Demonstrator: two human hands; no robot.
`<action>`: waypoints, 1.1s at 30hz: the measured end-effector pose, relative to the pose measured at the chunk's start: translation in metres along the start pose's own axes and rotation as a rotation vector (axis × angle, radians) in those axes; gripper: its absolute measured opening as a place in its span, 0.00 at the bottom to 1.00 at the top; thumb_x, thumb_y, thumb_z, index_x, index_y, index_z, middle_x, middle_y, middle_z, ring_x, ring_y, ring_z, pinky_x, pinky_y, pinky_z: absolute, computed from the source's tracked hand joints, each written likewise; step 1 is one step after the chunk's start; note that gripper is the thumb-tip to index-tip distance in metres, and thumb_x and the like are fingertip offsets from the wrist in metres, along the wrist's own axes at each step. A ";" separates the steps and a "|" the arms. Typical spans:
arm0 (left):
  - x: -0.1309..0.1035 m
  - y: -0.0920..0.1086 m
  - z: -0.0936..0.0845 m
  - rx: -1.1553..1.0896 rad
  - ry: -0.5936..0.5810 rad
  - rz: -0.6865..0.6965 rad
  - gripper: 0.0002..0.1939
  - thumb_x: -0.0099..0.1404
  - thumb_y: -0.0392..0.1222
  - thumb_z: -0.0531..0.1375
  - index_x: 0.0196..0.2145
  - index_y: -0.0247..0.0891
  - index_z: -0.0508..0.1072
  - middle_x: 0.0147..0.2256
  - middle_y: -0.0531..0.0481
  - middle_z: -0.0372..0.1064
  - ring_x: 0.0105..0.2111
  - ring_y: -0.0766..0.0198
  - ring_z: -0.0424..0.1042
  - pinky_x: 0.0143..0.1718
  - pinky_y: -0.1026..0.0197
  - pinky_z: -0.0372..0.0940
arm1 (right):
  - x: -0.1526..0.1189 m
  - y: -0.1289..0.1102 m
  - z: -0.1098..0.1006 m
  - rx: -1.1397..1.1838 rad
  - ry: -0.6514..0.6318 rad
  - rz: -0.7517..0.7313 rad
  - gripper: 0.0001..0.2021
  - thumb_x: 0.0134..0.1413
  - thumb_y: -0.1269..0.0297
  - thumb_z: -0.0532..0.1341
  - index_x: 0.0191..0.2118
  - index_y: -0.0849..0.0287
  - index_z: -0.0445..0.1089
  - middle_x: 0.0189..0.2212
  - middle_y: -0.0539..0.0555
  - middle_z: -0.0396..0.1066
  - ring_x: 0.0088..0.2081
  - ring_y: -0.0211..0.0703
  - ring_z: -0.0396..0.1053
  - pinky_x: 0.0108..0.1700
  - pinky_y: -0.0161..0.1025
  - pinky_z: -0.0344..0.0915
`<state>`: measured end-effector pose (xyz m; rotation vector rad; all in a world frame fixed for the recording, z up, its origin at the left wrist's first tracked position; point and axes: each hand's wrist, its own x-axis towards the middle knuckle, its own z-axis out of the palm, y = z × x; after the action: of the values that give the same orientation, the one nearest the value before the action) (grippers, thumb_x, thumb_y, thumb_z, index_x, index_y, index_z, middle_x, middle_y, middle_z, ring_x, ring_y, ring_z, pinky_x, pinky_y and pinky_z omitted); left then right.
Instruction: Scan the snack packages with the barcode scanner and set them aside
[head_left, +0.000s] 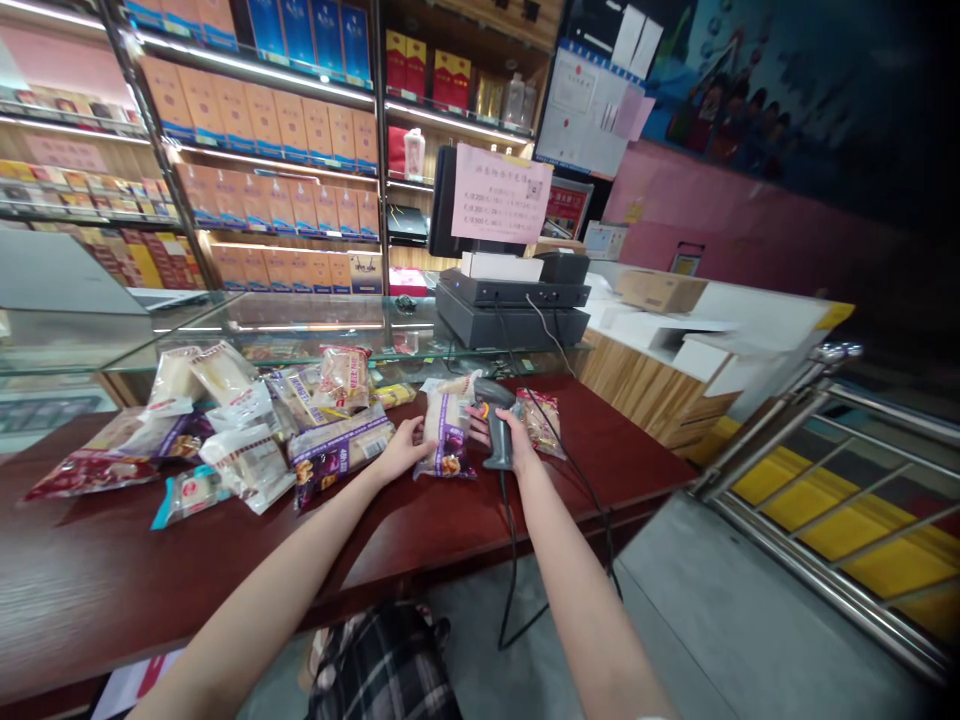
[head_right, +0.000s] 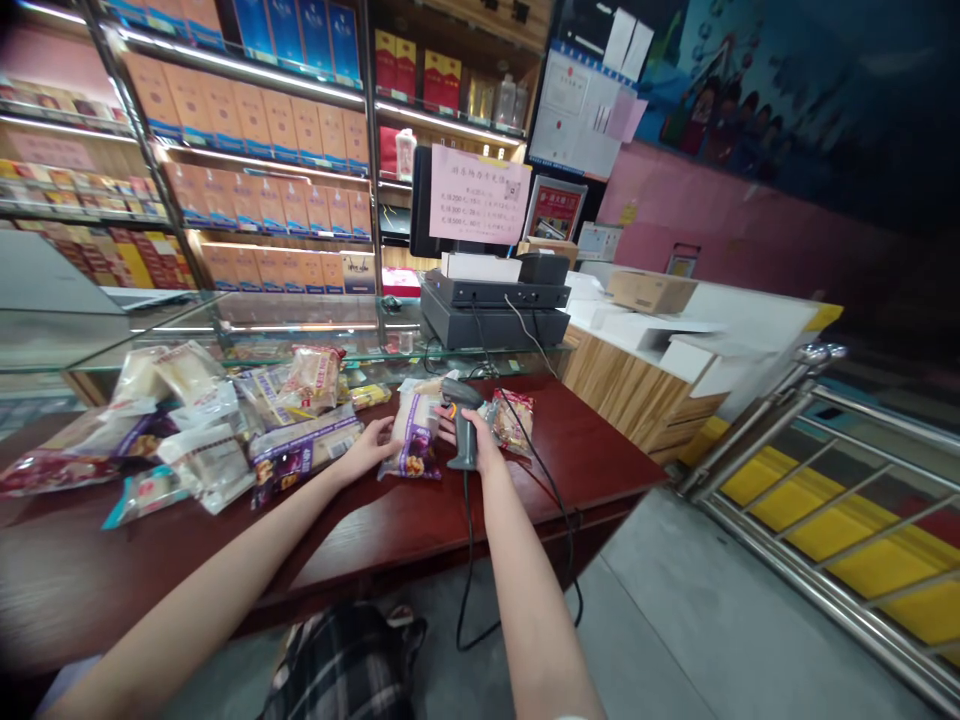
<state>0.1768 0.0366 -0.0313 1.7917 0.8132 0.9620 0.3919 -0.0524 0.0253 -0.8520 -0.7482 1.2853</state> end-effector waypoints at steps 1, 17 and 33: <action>-0.001 0.001 -0.001 -0.027 0.004 -0.042 0.34 0.57 0.44 0.66 0.58 0.32 0.63 0.52 0.37 0.65 0.48 0.53 0.73 0.50 0.48 0.70 | 0.000 0.000 -0.002 0.016 -0.020 0.004 0.14 0.45 0.54 0.61 0.35 0.57 0.70 0.42 0.60 0.77 0.50 0.54 0.74 0.49 0.53 0.72; -0.012 0.036 -0.011 -0.271 -0.080 0.056 0.44 0.57 0.46 0.64 0.67 0.38 0.52 0.62 0.40 0.61 0.60 0.51 0.63 0.61 0.50 0.60 | 0.001 0.003 -0.007 -0.041 0.049 -0.052 0.14 0.44 0.57 0.64 0.39 0.56 0.70 0.38 0.60 0.79 0.45 0.55 0.76 0.47 0.56 0.73; -0.001 0.027 -0.038 0.117 0.305 0.281 0.41 0.62 0.43 0.59 0.69 0.36 0.45 0.68 0.37 0.48 0.67 0.50 0.48 0.68 0.46 0.43 | -0.006 -0.006 -0.010 0.039 -0.058 0.085 0.15 0.50 0.58 0.62 0.42 0.60 0.71 0.36 0.56 0.78 0.22 0.35 0.66 0.25 0.34 0.67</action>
<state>0.1463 0.0416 0.0039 1.9214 0.8307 1.4233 0.4026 -0.0599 0.0260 -0.8254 -0.7370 1.4015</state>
